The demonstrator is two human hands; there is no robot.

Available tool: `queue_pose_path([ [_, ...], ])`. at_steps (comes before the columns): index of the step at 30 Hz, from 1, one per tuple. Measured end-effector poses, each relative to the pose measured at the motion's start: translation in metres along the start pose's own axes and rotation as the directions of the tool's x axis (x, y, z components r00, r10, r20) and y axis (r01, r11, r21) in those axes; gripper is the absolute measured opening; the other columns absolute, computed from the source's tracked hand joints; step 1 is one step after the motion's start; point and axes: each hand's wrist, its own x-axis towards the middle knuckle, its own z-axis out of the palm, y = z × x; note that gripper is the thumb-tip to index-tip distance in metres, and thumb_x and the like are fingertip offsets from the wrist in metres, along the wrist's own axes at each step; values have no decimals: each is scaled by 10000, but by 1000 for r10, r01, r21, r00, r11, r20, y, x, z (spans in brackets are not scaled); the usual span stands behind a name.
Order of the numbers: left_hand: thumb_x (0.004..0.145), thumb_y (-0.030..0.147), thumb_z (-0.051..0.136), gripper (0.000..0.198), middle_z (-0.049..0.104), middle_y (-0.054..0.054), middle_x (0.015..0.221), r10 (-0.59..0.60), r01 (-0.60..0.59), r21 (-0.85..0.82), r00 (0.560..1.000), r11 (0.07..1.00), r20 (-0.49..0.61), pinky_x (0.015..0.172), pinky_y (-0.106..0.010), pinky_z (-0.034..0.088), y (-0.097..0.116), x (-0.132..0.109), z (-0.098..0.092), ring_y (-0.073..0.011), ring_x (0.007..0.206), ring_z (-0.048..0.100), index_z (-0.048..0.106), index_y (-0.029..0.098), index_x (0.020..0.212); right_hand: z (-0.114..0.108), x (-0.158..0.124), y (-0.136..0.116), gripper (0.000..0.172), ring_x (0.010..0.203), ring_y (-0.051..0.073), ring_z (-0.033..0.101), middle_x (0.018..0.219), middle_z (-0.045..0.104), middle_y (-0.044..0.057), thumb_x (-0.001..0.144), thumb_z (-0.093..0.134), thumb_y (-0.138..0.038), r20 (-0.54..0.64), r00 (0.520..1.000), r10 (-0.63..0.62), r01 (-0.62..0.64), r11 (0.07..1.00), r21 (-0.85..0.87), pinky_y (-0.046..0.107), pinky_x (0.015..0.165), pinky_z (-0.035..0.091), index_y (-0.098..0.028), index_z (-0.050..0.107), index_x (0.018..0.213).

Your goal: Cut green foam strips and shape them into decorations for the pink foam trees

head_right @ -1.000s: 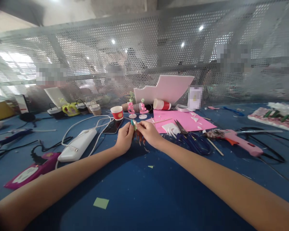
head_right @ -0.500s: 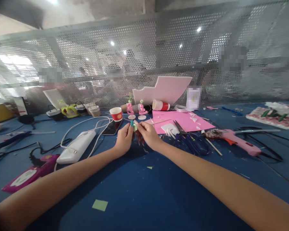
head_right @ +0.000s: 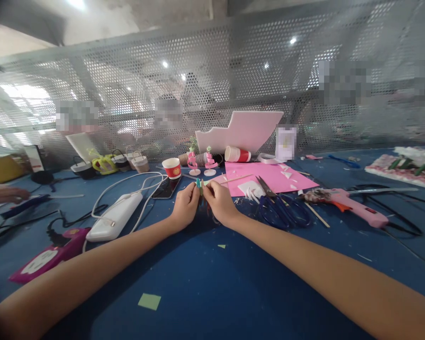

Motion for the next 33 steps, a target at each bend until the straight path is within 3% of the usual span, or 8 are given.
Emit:
queue_pose_path([
  [4,923,424,302,371,397,39,519,-52,58,-205,998,977,33,488,-233,279,-7,1,3,-88,475,359,405,185,658,1,-2,2,347,396,118,422,472,443,-45,870,452,-512,6,1000,15,-16,996,86,254,411,336,-228,423,675],
  [8,894,481,356,405,366,50,505,-86,112,-339,992,934,92,458,-221,266,-12,3,6,-75,460,327,403,178,630,1,-5,4,324,446,124,442,505,456,-36,883,447,-481,-10,999,-51,51,998,27,258,457,358,-223,432,687],
  [19,901,413,351,392,372,49,486,-55,58,-115,998,992,31,494,-230,271,-7,3,2,-84,477,342,367,180,586,5,0,10,466,359,117,413,460,430,-42,824,425,-644,-9,992,123,-115,950,292,257,341,324,-224,418,621],
  [23,893,426,367,398,374,44,510,-16,20,-66,998,998,58,492,-231,270,-7,3,4,-86,490,341,384,177,582,5,0,8,461,378,115,419,452,427,-41,809,476,-627,-11,995,96,-91,970,225,254,366,336,-220,414,602],
  [26,925,452,242,446,421,32,513,-12,18,-70,997,997,72,496,-231,305,-9,4,1,-95,478,387,419,179,620,4,-1,8,455,371,112,409,447,420,-44,819,469,-618,-48,994,101,-91,980,175,252,367,330,-224,401,601],
  [29,933,438,213,415,498,13,562,136,-154,120,980,981,146,519,-237,331,-16,5,-8,-114,502,457,484,177,757,3,-1,10,449,363,109,396,439,414,-48,843,434,-606,-96,991,97,-83,986,145,249,369,320,-228,385,605],
  [31,904,470,313,354,548,-4,618,277,-337,253,930,907,243,528,-244,342,-20,6,-13,-136,539,506,495,167,899,4,-1,12,445,370,110,393,438,406,-49,852,424,-599,-103,990,94,-81,989,128,247,376,314,-229,379,608],
  [33,899,466,342,339,569,-23,639,336,-414,359,905,837,261,518,-245,341,-23,6,-16,-152,562,538,487,160,918,4,-1,12,439,381,111,392,441,392,-52,850,436,-593,-96,992,87,-74,989,128,246,384,310,-229,375,612],
])
